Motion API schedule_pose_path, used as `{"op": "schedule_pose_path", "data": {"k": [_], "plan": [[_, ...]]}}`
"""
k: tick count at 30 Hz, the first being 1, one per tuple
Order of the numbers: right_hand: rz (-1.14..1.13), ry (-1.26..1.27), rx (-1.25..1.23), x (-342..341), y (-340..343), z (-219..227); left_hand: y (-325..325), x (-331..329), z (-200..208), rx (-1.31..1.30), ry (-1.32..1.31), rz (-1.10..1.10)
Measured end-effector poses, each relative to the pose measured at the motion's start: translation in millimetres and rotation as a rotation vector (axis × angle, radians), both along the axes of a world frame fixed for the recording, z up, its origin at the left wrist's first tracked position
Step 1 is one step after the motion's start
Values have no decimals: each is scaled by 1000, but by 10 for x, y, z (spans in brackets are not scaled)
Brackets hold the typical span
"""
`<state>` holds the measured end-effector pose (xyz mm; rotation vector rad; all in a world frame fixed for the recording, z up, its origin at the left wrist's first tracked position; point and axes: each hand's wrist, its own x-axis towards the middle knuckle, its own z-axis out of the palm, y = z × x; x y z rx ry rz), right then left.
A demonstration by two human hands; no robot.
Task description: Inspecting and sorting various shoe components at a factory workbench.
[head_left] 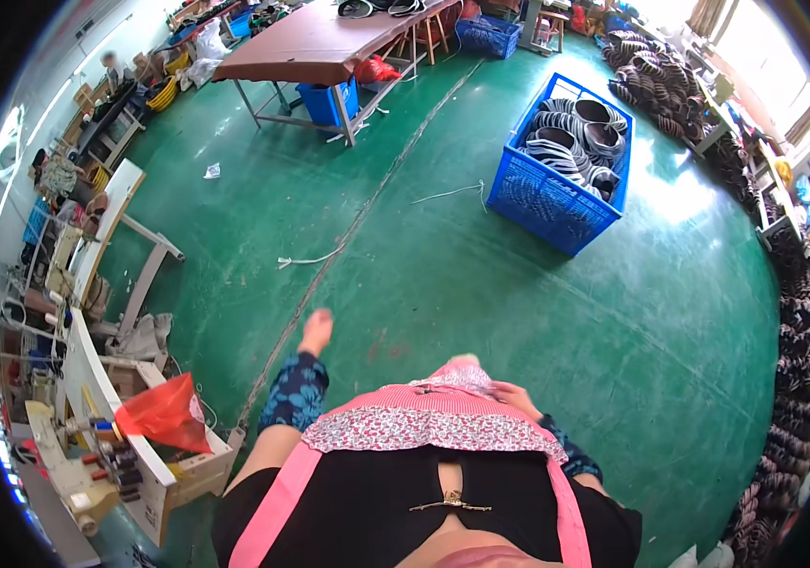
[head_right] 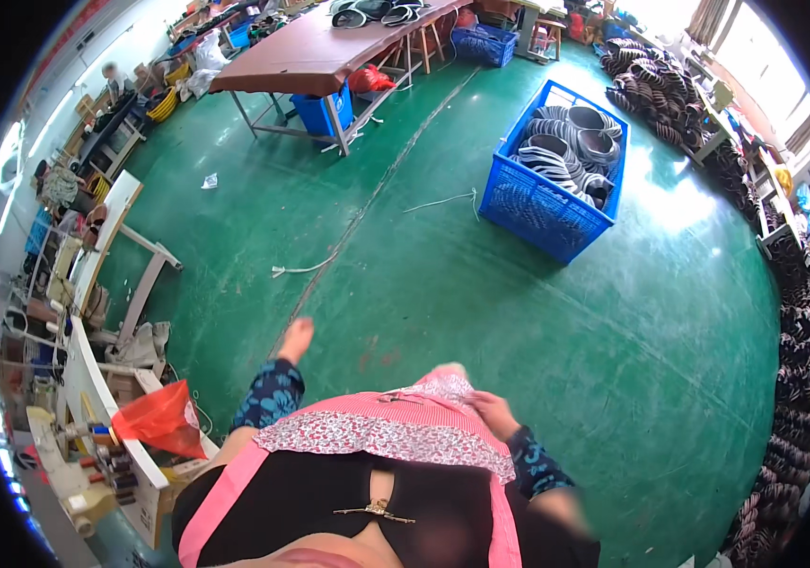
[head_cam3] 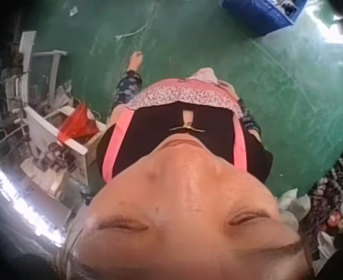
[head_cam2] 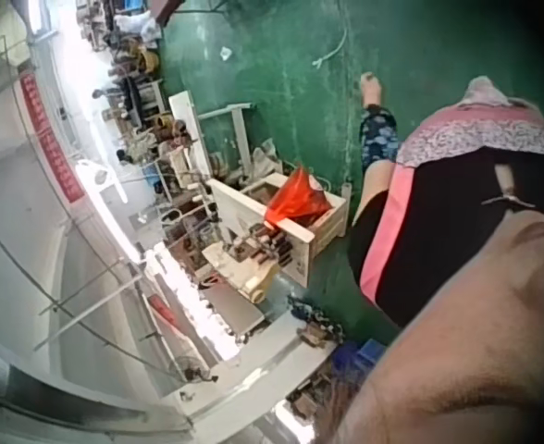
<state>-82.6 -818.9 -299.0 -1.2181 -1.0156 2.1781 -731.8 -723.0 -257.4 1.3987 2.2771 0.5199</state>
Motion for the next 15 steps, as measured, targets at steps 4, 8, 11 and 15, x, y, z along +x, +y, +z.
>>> {"op": "schedule_pose_path", "data": {"k": [4, 8, 11, 15], "plan": [[-854, -104, -257, 3212, 65, -1116, 2092, 1755, 195, 176, -383, -180], [-336, -40, 80, 4183, 1303, -1523, 3110, 3458, 570, 160, -338, -323], [202, -64, 443, 5077, 2302, -1528, 2699, 4472, -135, -28, -276, -384], [935, -9, 897, 5796, 3452, -1619, 1759, 5396, -685, -408, -300, -321]]}}
